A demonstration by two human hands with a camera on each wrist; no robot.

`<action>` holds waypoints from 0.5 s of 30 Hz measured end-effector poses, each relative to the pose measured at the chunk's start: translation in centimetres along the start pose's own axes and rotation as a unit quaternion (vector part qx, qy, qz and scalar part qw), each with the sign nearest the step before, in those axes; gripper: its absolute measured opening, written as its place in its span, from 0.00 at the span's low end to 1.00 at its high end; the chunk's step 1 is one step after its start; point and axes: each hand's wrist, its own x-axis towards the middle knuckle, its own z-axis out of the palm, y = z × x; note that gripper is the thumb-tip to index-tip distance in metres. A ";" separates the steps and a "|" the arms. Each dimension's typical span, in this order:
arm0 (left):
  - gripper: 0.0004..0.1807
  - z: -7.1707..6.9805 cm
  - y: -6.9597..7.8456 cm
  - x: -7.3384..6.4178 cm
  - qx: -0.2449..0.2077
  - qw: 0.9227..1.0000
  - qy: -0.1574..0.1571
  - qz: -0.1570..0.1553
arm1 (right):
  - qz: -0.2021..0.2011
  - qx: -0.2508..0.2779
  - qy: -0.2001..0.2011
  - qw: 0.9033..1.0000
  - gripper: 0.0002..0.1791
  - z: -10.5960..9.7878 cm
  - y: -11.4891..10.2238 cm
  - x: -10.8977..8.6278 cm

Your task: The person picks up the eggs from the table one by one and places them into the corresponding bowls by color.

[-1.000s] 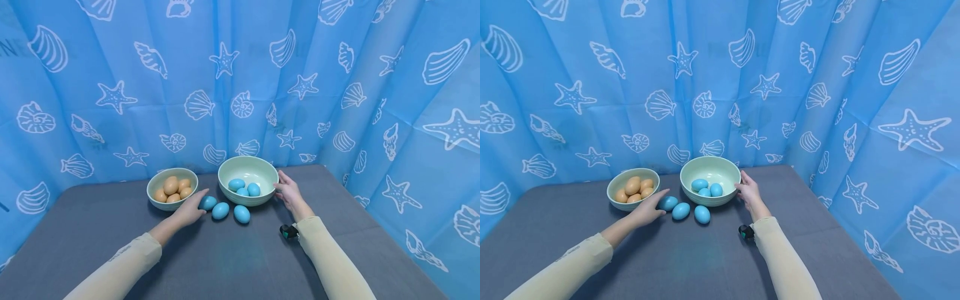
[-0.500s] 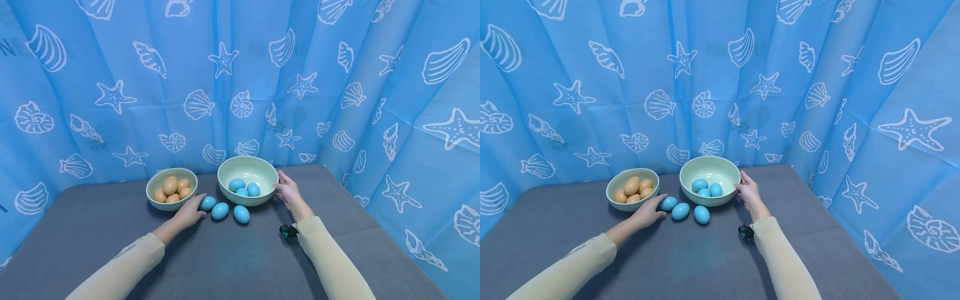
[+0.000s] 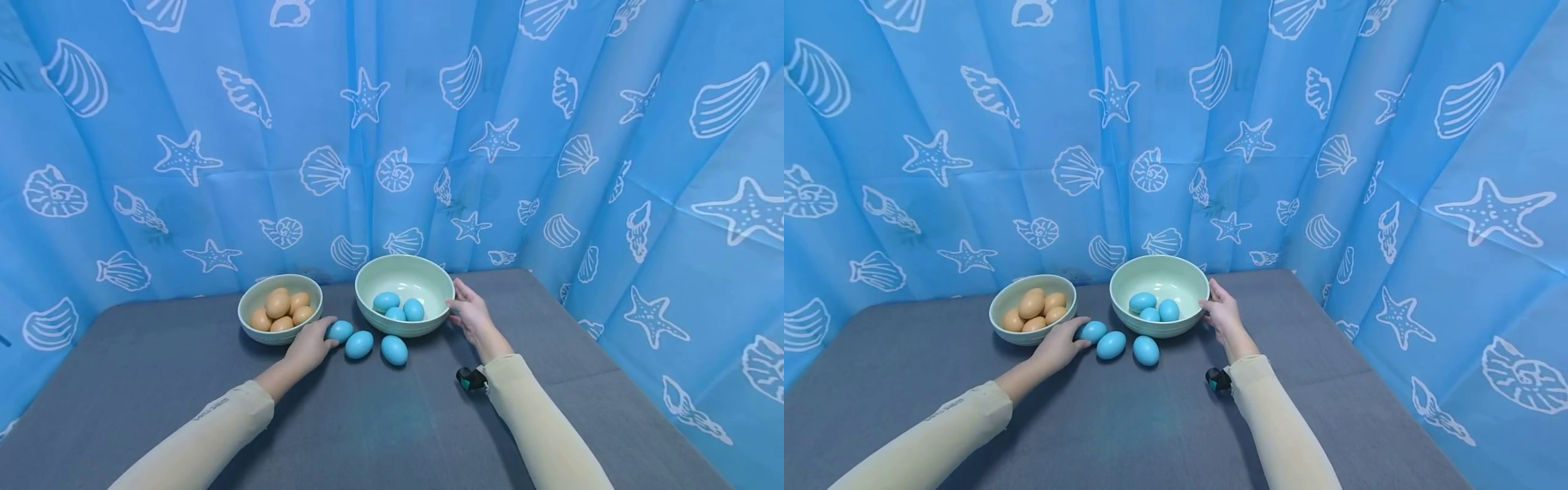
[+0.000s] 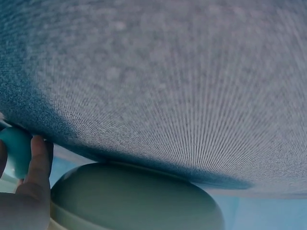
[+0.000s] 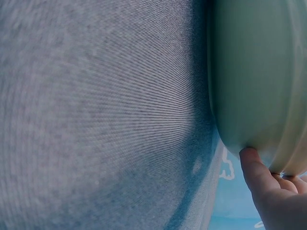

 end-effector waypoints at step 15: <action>0.25 0.1 0.0 0.0 -0.008 1.000 0.011 -0.015 | 0.000 0.008 -0.003 1.000 0.35 0.1 0.1 0.1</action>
